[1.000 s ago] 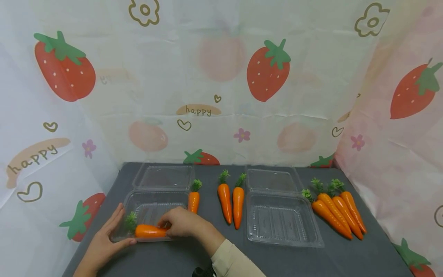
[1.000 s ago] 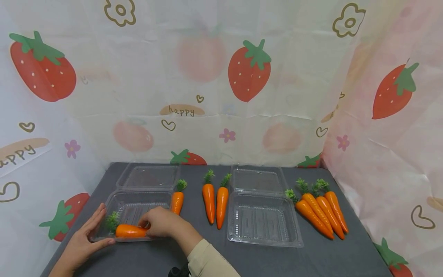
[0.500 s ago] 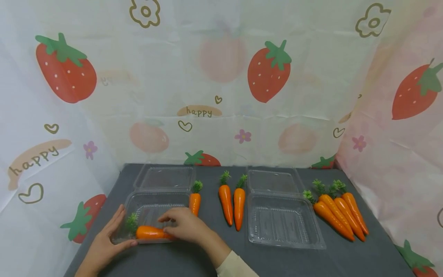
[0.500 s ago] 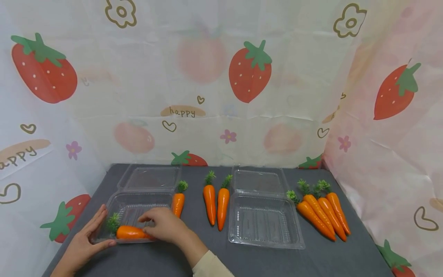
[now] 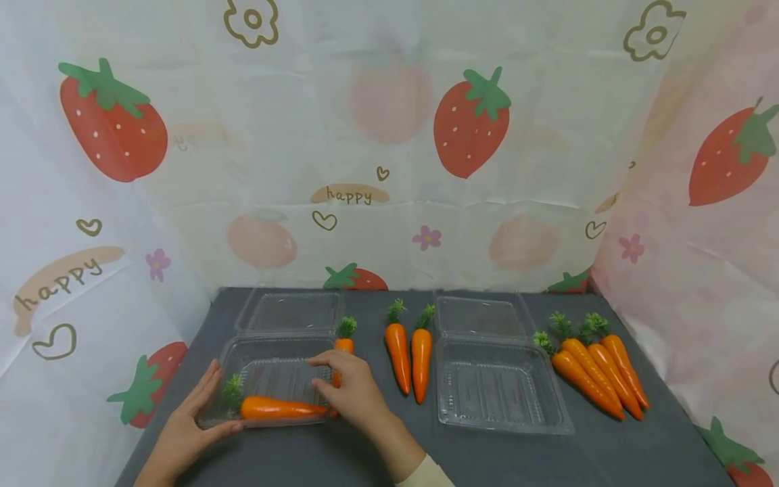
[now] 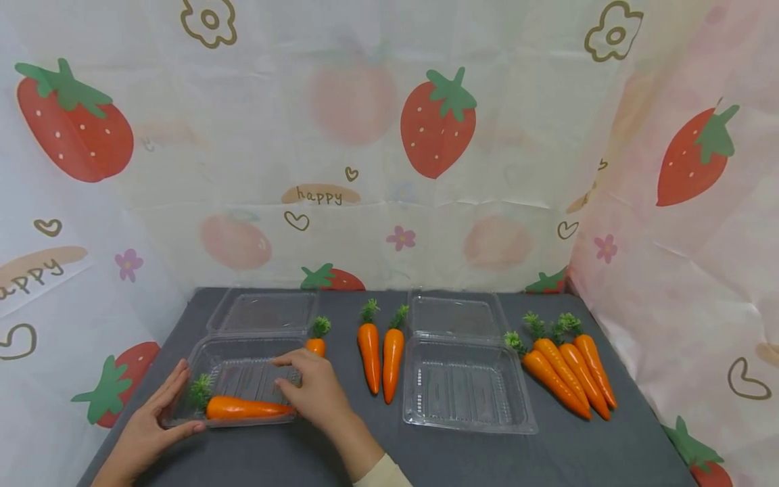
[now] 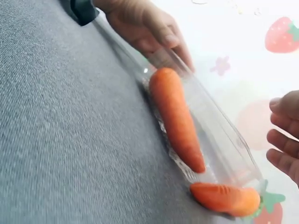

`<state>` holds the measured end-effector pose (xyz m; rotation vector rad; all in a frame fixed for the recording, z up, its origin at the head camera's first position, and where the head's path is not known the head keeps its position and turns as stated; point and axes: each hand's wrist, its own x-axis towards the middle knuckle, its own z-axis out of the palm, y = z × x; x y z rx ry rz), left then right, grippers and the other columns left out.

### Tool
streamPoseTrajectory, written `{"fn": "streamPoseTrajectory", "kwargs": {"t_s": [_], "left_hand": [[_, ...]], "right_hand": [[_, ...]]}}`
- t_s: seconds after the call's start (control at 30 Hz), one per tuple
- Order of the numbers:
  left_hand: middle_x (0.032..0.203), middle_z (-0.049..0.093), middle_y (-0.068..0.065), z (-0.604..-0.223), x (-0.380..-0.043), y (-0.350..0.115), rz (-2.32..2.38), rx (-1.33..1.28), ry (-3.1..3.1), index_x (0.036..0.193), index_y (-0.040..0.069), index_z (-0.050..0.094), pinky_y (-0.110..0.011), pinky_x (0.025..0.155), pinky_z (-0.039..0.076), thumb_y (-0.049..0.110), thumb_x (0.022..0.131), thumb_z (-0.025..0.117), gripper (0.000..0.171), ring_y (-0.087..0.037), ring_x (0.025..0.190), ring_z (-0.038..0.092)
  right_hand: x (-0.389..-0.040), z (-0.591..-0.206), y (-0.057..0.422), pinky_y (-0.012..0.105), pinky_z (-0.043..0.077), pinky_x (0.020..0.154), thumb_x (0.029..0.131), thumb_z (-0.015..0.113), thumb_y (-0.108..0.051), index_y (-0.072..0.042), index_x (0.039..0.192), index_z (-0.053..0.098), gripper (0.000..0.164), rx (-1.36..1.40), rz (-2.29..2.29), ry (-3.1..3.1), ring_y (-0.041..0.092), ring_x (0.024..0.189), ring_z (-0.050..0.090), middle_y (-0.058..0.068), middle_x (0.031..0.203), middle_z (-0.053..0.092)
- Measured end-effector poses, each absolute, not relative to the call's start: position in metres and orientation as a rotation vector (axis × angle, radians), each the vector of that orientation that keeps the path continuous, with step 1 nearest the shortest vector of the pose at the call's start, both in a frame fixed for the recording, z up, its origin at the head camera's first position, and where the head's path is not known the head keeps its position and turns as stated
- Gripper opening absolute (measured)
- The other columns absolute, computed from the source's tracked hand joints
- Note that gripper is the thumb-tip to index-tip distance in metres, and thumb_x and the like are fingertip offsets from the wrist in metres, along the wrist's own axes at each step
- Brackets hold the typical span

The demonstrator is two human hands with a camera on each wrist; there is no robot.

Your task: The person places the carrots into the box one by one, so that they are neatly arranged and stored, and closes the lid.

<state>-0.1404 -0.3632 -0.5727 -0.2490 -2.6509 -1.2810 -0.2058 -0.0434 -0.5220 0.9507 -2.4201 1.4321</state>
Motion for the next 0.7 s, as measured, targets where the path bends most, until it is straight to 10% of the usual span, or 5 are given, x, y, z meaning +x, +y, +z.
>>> {"fn": "streamPoseTrajectory", "kwargs": {"t_s": [0.7], "left_hand": [[0.172, 0.013, -0.012, -0.574, -0.140, -0.362, -1.370, -0.270, -2.611, 0.162, 0.006, 0.026, 0.006, 0.097, 0.025, 0.020, 0.080, 0.090, 0.105, 0.021, 0.143, 0.010]], "right_hand": [[-0.213, -0.539, -0.015, 0.049, 0.056, 0.096, 0.091, 0.077, -0.006, -0.006, 0.123, 0.072, 0.032, 0.471, 1.619, -2.420, 0.027, 0.110, 0.067, 0.005, 0.119, 0.070]]}}
